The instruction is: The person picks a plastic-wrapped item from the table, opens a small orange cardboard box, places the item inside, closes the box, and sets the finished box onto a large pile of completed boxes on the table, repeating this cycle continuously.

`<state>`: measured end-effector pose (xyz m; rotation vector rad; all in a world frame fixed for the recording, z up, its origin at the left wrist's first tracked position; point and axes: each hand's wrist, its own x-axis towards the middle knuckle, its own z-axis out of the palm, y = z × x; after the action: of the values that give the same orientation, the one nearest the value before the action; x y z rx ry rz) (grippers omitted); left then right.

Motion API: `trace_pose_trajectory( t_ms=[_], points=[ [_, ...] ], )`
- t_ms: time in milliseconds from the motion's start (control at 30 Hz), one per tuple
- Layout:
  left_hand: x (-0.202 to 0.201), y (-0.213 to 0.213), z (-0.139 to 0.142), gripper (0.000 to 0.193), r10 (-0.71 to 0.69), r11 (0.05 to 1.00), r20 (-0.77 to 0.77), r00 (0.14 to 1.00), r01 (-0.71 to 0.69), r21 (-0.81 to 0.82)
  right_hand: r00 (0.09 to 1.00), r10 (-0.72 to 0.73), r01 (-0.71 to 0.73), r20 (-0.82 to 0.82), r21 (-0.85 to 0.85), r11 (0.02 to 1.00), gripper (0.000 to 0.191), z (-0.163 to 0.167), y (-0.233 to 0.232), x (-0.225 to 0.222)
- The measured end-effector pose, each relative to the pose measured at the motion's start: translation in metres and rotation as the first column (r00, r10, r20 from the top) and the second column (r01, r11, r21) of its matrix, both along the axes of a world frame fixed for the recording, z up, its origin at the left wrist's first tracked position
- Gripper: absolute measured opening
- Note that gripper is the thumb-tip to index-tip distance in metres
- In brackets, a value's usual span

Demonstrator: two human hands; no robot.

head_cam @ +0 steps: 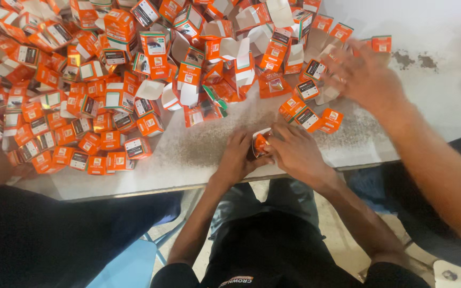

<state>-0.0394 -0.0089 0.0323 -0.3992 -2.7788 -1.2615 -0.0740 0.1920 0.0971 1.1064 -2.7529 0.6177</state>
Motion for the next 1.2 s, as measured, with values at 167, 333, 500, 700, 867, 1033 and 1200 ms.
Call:
trace_pose_trajectory(
  t_ms=[167, 333, 500, 700, 867, 1033, 1200],
  points=[
    [0.001, -0.002, -0.007, 0.064, 0.043, 0.987, -0.109, 0.993, -0.026, 0.156, 0.986, -0.167, 0.167, 0.025, -0.016, 0.986, 0.018, -0.011, -0.01, 0.003],
    [0.012, 0.003, -0.013, 0.068, 0.081, 0.927, 0.009, 0.997, -0.079, 0.366, 0.954, -0.262, 0.298, 0.145, -0.392, 0.87, 0.037, -0.025, -0.009, 0.015],
    [0.015, -0.002, -0.007, 0.069, 0.068, 0.958, -0.041, 0.997, -0.054, 0.282, 0.98, -0.113, 0.089, -0.165, -0.148, 0.985, 0.047, -0.014, -0.002, 0.026],
    [0.012, 0.002, 0.002, 0.071, 0.027, 0.993, -0.104, 0.994, -0.015, 0.119, 0.998, -0.06, 0.059, 0.01, 0.042, 0.997, 0.054, -0.005, 0.0, 0.008],
    [0.012, 0.004, 0.002, 0.07, 0.05, 0.994, 0.17, 0.984, -0.066, 0.089, 0.999, -0.013, 0.018, 0.039, -0.109, 0.994, 0.058, -0.019, 0.002, 0.006],
    [0.013, 0.002, -0.009, 0.075, 0.022, 0.974, -0.11, 0.994, 0.003, 0.227, 0.969, -0.192, 0.245, 0.159, -0.472, 0.847, 0.069, -0.035, -0.009, 0.035],
    [0.014, 0.001, -0.008, 0.062, 0.005, 0.907, -0.052, 0.999, 0.017, 0.421, 0.986, -0.108, 0.149, 0.127, -0.388, 0.91, 0.058, -0.026, -0.006, 0.044]
  ],
)
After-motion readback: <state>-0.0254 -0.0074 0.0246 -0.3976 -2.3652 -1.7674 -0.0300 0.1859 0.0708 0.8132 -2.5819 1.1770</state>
